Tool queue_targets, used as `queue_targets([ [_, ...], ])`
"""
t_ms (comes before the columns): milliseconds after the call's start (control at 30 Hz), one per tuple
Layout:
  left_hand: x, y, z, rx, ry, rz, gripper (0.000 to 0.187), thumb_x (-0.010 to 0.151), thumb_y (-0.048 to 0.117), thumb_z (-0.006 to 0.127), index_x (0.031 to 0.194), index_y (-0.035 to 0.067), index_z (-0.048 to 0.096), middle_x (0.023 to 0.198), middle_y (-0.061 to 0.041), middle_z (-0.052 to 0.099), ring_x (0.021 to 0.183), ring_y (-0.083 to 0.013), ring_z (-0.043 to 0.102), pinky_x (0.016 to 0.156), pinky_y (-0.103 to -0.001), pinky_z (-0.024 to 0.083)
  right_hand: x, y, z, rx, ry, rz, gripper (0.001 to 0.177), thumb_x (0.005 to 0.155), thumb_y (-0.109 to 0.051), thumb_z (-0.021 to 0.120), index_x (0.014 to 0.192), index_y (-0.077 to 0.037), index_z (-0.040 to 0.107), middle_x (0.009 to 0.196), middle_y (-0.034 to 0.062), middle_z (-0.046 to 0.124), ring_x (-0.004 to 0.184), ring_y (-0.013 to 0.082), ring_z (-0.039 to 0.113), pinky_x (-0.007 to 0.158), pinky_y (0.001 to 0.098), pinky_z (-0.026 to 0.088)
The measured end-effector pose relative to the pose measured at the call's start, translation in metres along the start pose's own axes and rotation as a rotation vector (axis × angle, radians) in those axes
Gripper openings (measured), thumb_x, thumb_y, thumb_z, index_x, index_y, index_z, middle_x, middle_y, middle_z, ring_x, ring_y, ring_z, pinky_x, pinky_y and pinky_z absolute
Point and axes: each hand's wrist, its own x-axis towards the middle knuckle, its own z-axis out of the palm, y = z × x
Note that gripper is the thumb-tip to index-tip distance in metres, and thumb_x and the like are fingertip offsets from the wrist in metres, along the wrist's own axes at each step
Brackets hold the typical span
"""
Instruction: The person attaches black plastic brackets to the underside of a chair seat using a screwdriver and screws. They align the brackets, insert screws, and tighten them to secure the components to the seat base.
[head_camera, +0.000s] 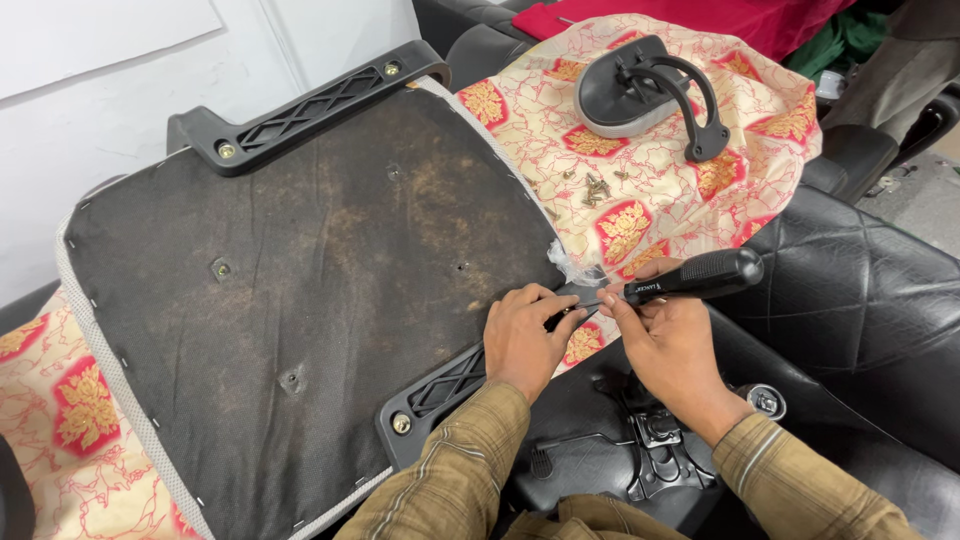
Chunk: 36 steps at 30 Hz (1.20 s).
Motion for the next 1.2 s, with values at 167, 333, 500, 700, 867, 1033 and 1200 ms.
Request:
queue_targets([
  [167,0.000,0.000,0.000,0.023,0.009,0.025,0.017,0.087,0.032,0.077,0.097,0.019,0.082,0.091,0.003,0.068,0.093,-0.0195,0.062,0.082,-0.038,0.043,0.002,-0.018,0.002,-0.158,-0.027,-0.011,0.041,0.093,0.004,0.070,0.127,0.002,0.047,0.105,0.0123,0.069,0.093,0.0111,0.069,0.076,0.0237,0.056],
  [333,0.000,0.000,0.002,0.011,0.013,0.001,0.016,0.086,0.030,0.077,0.095,0.018,0.082,0.089,0.002,0.068,0.092,-0.0196,0.063,0.082,-0.038,0.043,0.005,-0.055,-0.004,-0.480,-0.037,-0.277,0.073,0.089,-0.001,0.077,0.145,-0.001,0.031,0.136,0.0154,0.052,0.086,0.0136,0.062,0.068,0.0253,0.052],
  [500,0.000,0.000,0.003,-0.017,0.032,-0.010,0.015,0.086,0.029,0.078,0.094,0.018,0.082,0.087,0.003,0.068,0.093,-0.0195,0.063,0.082,-0.037,0.044,0.009,-0.097,-0.008,-0.525,-0.177,-0.482,0.077,0.089,-0.005,0.074,0.149,-0.002,0.025,0.135,0.0156,0.051,0.099,0.0176,0.062,0.082,0.0289,0.052],
  [700,0.000,-0.003,0.005,-0.018,0.053,0.017,0.014,0.085,0.028,0.078,0.093,0.017,0.082,0.087,0.002,0.069,0.093,-0.0205,0.064,0.082,-0.038,0.045,0.009,-0.143,-0.015,-0.667,-0.450,-0.480,0.051,0.087,-0.007,0.068,0.134,-0.003,0.049,0.135,0.0179,0.054,0.119,0.0258,0.060,0.081,0.0352,0.056],
  [867,-0.001,-0.004,0.005,-0.021,0.057,0.023,0.014,0.087,0.029,0.077,0.094,0.018,0.082,0.088,0.002,0.069,0.093,-0.0209,0.063,0.082,-0.038,0.045,0.016,-0.152,-0.010,-0.758,-0.380,-0.292,0.041,0.086,-0.017,0.073,0.122,-0.004,0.059,0.107,0.0132,0.069,0.094,0.0226,0.072,0.076,0.0333,0.056],
  [1033,0.001,-0.003,0.004,-0.008,0.008,-0.031,0.018,0.086,0.033,0.077,0.094,0.018,0.082,0.088,0.003,0.069,0.091,-0.0205,0.062,0.083,-0.037,0.044,0.022,-0.145,0.003,-0.842,-0.162,-0.170,0.042,0.086,-0.027,0.084,0.107,-0.002,0.057,0.085,0.0095,0.065,0.070,0.0211,0.064,0.061,0.0346,0.051],
  [1200,0.003,-0.003,0.004,0.006,0.017,-0.023,0.018,0.086,0.034,0.077,0.093,0.018,0.082,0.090,0.003,0.070,0.094,-0.0209,0.062,0.083,-0.038,0.044,0.019,-0.141,0.010,-0.795,-0.136,-0.276,0.038,0.090,-0.017,0.076,0.119,0.000,0.057,0.094,0.0117,0.062,0.065,0.0196,0.058,0.060,0.0341,0.047],
])
